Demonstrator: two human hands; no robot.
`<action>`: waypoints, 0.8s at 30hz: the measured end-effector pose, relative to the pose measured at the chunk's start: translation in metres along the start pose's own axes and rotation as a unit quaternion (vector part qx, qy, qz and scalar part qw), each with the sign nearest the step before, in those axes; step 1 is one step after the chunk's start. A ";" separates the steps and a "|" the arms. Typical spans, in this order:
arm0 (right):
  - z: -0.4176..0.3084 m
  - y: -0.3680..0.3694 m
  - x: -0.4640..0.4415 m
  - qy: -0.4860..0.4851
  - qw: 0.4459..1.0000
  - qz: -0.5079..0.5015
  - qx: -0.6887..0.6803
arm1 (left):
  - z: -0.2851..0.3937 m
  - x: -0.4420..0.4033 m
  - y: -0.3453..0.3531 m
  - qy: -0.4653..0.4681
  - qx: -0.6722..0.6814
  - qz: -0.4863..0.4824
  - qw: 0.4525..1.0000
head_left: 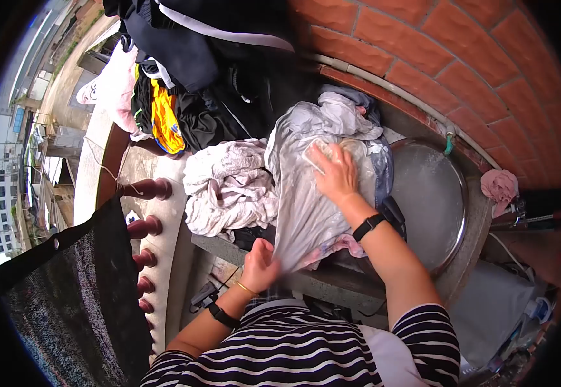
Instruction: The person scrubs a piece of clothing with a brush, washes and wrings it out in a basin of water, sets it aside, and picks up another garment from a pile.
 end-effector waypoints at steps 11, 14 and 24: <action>-0.064 0.018 0.087 -0.129 0.949 -0.264 -0.113 | -0.005 -0.014 -0.002 -0.031 -0.014 -0.043 0.999; 0.016 0.012 -0.026 -0.005 1.000 -0.018 0.007 | 0.006 -0.014 -0.002 -0.018 -0.056 -0.064 0.996; -0.091 0.014 0.076 -0.099 0.936 -0.305 -0.143 | -0.002 -0.022 -0.002 0.023 -0.088 -0.104 0.990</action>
Point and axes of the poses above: each hand's wrist, its own x-axis away from the middle knuckle, its own y-axis out of the palm, z = x × y, the point moved 4 cm from there along -x, towards the middle knuckle, and after that the axes turned 14 degrees about -x, right-handed, at the moved point
